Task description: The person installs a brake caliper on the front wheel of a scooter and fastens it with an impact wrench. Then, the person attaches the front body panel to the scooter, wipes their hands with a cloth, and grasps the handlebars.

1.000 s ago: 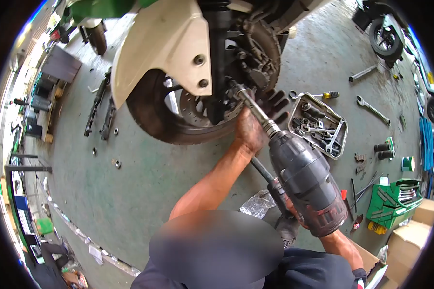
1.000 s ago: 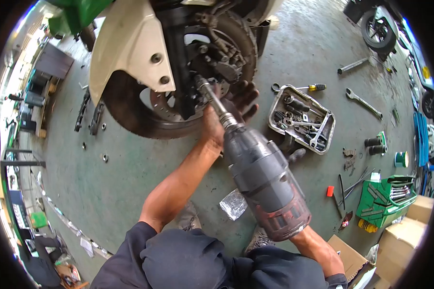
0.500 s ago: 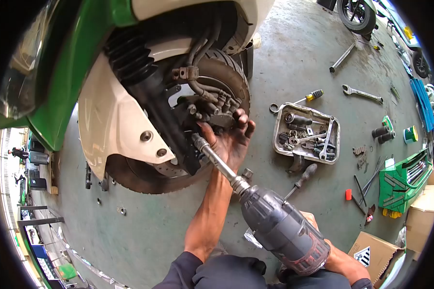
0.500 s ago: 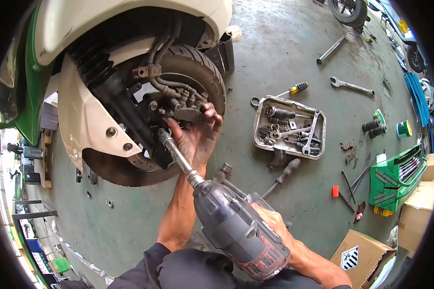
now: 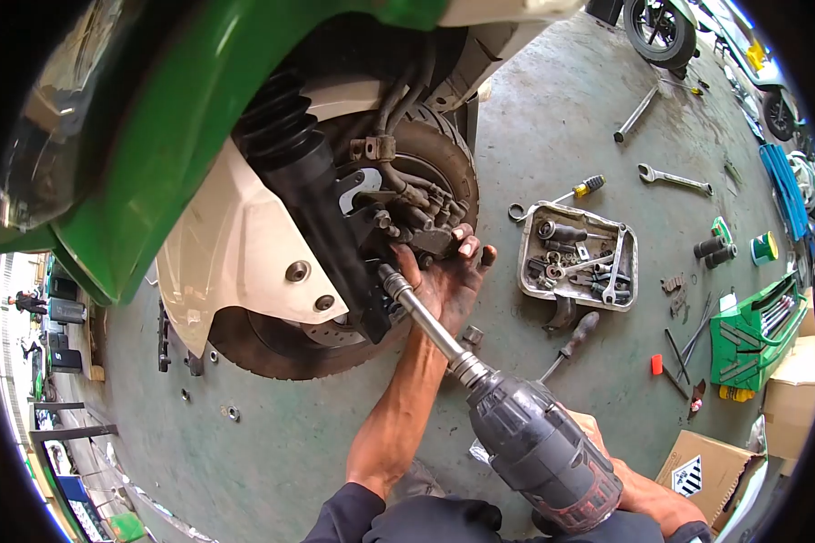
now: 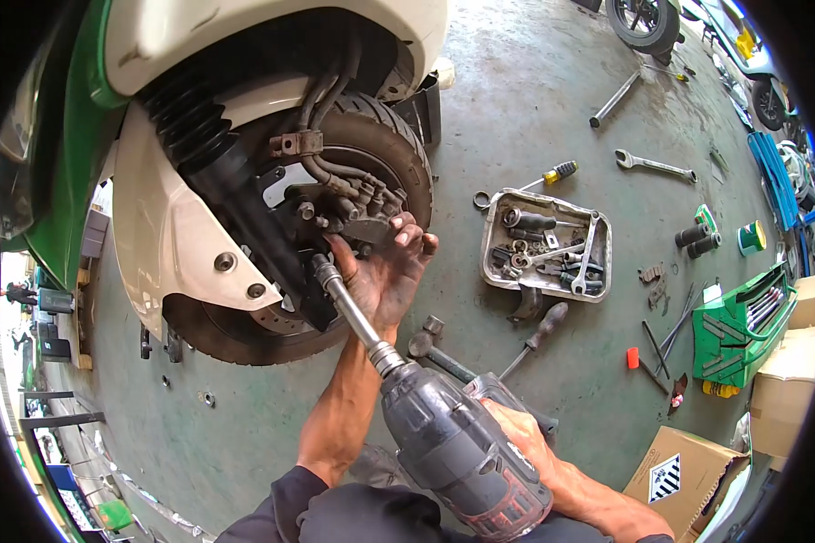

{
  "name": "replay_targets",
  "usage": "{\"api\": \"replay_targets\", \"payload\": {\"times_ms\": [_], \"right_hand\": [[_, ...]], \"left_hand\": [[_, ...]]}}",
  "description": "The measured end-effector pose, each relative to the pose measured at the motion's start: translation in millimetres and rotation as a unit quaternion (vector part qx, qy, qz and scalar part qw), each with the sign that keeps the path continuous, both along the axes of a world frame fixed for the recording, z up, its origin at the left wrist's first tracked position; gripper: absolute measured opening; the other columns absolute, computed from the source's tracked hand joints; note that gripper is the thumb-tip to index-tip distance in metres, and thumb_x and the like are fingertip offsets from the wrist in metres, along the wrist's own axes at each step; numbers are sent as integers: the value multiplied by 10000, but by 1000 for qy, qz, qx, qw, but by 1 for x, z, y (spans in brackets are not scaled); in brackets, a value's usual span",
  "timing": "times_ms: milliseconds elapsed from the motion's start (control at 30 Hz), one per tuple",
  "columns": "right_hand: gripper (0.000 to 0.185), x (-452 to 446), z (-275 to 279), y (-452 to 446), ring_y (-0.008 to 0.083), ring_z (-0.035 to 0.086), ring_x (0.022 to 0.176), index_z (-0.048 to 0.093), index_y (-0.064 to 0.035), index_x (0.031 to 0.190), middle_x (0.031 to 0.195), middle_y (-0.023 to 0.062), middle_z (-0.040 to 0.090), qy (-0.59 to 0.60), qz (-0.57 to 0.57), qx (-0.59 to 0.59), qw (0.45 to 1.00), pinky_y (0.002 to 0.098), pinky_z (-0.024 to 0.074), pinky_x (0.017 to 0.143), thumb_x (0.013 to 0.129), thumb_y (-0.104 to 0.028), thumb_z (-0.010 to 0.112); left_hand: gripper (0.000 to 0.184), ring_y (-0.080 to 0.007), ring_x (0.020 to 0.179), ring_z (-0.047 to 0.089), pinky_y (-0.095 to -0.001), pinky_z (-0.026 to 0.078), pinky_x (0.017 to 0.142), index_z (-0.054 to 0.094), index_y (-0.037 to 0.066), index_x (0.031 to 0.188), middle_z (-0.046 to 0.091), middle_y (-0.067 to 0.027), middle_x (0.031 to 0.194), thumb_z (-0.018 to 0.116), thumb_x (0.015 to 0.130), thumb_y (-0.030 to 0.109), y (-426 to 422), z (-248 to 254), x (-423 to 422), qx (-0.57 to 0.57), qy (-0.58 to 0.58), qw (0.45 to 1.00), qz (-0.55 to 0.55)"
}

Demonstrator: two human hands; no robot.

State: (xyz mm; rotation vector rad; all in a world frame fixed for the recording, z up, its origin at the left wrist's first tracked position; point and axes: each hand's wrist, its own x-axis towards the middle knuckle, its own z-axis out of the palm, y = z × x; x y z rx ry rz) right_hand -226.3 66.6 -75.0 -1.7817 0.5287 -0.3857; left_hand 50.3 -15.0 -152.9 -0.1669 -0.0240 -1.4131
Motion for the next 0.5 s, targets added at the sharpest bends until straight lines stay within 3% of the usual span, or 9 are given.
{"api": "replay_targets", "payload": {"times_ms": [167,500], "right_hand": [[617,15,14,7,377,659,999,533,40,1315,1151,227,638,22,-75,182,980,397,529,874,775,-167,750],[619,17,5,-4,365,657,985,520,32,1327,1145,216,642,6,-28,72,997,389,525,861,785,-163,746]], "left_hand": [[838,-233,1013,534,-504,367,1095,444,-49,1173,477,-98,1035,787,758,593,-3,-2,-2,-9,-5,1000,11],[810,-206,980,537,-490,400,1084,481,-13,1157,489,-67,1028,757,753,632,-9,-3,-8,-27,-2,999,25]]}}
